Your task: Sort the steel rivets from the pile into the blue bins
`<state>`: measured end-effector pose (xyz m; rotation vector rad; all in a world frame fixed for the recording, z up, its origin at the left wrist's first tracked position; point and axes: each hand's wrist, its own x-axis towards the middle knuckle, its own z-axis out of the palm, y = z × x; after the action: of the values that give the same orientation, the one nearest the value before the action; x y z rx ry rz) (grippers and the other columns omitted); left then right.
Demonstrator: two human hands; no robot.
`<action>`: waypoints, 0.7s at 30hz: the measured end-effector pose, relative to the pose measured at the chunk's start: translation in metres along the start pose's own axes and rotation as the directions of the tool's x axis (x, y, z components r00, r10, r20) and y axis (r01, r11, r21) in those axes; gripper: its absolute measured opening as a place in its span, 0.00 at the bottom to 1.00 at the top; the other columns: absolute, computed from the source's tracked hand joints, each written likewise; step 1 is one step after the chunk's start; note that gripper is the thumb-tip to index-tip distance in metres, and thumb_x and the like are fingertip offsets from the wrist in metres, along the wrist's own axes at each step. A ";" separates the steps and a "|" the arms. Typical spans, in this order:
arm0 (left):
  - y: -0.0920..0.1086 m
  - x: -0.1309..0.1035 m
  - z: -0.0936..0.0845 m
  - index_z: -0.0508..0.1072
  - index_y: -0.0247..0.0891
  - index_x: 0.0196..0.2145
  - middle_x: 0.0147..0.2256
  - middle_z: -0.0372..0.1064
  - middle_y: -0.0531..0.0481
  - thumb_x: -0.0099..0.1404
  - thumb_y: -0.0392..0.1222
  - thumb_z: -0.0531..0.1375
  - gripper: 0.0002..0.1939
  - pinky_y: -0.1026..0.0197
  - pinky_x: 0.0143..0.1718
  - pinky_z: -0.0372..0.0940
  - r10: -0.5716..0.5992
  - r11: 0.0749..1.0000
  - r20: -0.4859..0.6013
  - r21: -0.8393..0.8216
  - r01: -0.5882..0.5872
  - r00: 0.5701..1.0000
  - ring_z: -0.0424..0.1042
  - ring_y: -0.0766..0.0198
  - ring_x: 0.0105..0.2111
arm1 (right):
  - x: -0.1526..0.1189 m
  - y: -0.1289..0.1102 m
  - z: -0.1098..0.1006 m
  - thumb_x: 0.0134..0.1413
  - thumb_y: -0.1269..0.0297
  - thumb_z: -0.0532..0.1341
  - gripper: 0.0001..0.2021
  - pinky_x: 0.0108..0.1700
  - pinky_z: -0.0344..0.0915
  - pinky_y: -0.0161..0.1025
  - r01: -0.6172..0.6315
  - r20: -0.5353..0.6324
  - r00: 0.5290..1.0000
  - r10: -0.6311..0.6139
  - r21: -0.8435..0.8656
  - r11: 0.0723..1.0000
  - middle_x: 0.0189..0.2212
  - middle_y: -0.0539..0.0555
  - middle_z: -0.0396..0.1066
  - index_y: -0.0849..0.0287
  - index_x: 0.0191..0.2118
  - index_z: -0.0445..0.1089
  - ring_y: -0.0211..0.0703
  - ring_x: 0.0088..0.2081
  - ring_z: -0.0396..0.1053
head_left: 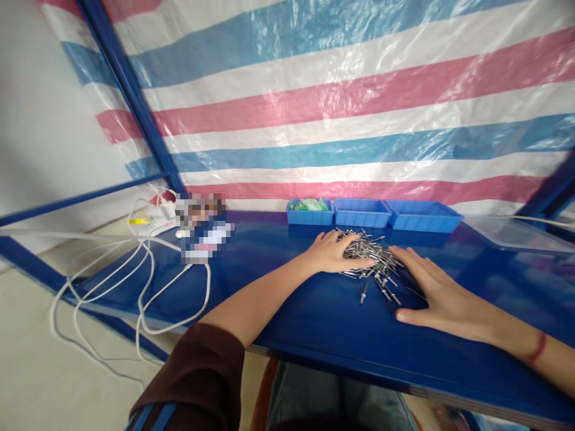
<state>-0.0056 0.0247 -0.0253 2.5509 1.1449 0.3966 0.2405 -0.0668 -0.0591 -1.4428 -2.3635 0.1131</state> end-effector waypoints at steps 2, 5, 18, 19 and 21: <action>-0.002 0.001 -0.007 0.51 0.48 0.62 0.62 0.48 0.40 0.52 0.75 0.47 0.46 0.39 0.60 0.42 0.026 0.999 0.027 -0.021 -0.025 0.999 0.46 0.44 0.63 | 0.015 -0.004 0.004 0.40 0.42 0.64 0.53 0.60 0.49 0.66 0.021 0.009 1.000 -0.021 0.013 1.000 0.66 0.61 0.42 0.51 0.67 0.35 0.67 0.65 0.38; -0.008 -0.005 -0.025 0.45 0.49 0.64 0.65 0.41 0.41 0.48 0.73 0.55 0.52 0.41 0.59 0.48 0.115 0.990 0.163 -0.094 -0.101 0.980 0.43 0.44 0.64 | 0.037 -0.015 0.002 0.38 0.41 0.64 0.55 0.60 0.49 0.66 0.051 0.013 0.999 -0.052 0.040 0.998 0.66 0.62 0.40 0.53 0.68 0.34 0.67 0.65 0.35; 0.011 -0.046 -0.001 0.28 0.49 0.65 0.66 0.18 0.40 0.42 0.72 0.60 0.64 0.29 0.58 0.34 -0.003 1.000 0.046 -0.024 0.004 0.999 0.22 0.32 0.63 | 0.074 -0.023 0.004 0.43 0.41 0.62 0.43 0.59 0.50 0.61 0.150 -0.054 0.988 -0.146 0.076 0.986 0.62 0.64 0.52 0.56 0.63 0.51 0.62 0.62 0.49; 0.009 -0.037 0.000 0.28 0.48 0.65 0.66 0.21 0.39 0.43 0.71 0.60 0.64 0.30 0.58 0.36 0.003 1.000 0.035 -0.030 -0.002 0.999 0.25 0.32 0.63 | 0.077 -0.024 0.005 0.45 0.43 0.62 0.39 0.58 0.51 0.59 0.178 -0.084 0.982 -0.171 0.089 0.980 0.59 0.64 0.56 0.56 0.61 0.55 0.61 0.60 0.53; 0.004 -0.020 0.001 0.30 0.44 0.66 0.66 0.32 0.36 0.46 0.69 0.61 0.62 0.35 0.60 0.41 0.065 0.997 0.009 -0.045 -0.064 0.998 0.35 0.37 0.64 | 0.083 -0.027 0.005 0.47 0.47 0.62 0.31 0.56 0.55 0.56 0.220 -0.132 0.970 -0.203 0.133 0.966 0.53 0.63 0.63 0.57 0.55 0.61 0.57 0.55 0.60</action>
<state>-0.0155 0.0065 -0.0272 2.5527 1.0402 0.4189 0.1822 -0.0060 -0.0349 -1.0915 -2.3424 0.1393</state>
